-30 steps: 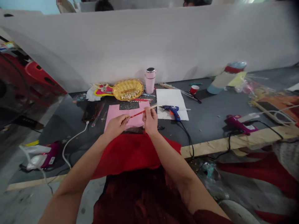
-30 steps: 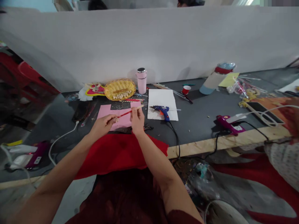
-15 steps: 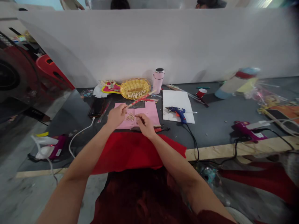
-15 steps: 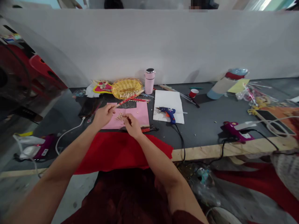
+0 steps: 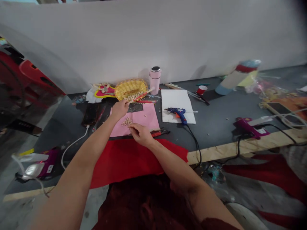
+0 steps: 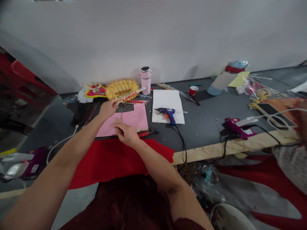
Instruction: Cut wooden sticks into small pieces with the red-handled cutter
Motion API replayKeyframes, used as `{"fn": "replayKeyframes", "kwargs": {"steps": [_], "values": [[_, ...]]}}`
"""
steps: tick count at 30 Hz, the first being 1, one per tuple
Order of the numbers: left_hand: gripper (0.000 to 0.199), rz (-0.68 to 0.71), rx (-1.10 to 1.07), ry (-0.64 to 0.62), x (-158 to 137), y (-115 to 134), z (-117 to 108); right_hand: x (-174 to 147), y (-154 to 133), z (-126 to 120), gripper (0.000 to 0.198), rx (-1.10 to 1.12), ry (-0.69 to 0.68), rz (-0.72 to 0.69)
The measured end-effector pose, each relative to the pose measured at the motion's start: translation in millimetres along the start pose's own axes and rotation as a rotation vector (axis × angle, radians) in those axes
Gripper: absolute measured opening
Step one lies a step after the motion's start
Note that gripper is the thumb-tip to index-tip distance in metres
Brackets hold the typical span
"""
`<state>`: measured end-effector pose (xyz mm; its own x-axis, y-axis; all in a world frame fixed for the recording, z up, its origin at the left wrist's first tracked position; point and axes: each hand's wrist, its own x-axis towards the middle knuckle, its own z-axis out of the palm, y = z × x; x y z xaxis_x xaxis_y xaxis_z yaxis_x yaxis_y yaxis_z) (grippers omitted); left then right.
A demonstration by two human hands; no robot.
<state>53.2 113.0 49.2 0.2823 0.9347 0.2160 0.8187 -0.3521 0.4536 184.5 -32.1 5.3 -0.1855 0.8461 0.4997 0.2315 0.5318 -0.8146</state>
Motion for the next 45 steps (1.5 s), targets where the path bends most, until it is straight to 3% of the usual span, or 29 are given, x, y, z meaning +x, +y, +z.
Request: {"fn": "replayKeyframes", "kwargs": {"steps": [3,6,9,13,17,25,34,42,45], "values": [[0.017,-0.051,-0.327,-0.033,-17.2,13.3,-2.3,5.1,1.9,-4.7,0.021,0.119,0.137,0.099],[0.024,-0.119,-0.635,-0.192,-51.7,25.9,-10.9,13.9,3.5,-14.5,0.030,0.340,0.359,0.246],[0.028,-0.177,-0.741,-0.349,-88.5,28.9,-21.0,22.3,2.0,-28.2,0.034,0.554,0.523,0.314],[0.029,-0.264,-0.786,-0.353,-121.4,19.9,-28.4,26.5,-1.2,-42.6,0.031,0.595,0.599,0.292],[0.025,-0.225,-0.778,-0.368,-134.9,11.6,-25.2,24.5,-1.0,-43.4,0.034,0.552,0.595,0.295],[0.025,-0.208,-0.781,-0.265,-142.0,5.8,-7.1,15.5,0.7,-24.0,0.033,0.435,0.463,0.285],[0.022,-0.232,-0.839,-0.249,-144.1,7.9,-5.9,5.1,0.9,-8.2,0.029,0.262,0.322,0.292],[0.024,-0.263,-0.950,-0.313,-145.3,10.8,-8.5,7.0,6.2,-11.2,0.031,0.350,0.306,0.296],[0.023,-0.231,-0.892,-0.292,-146.3,12.0,-10.1,10.3,6.3,-19.7,0.032,0.480,0.382,0.308]]}}
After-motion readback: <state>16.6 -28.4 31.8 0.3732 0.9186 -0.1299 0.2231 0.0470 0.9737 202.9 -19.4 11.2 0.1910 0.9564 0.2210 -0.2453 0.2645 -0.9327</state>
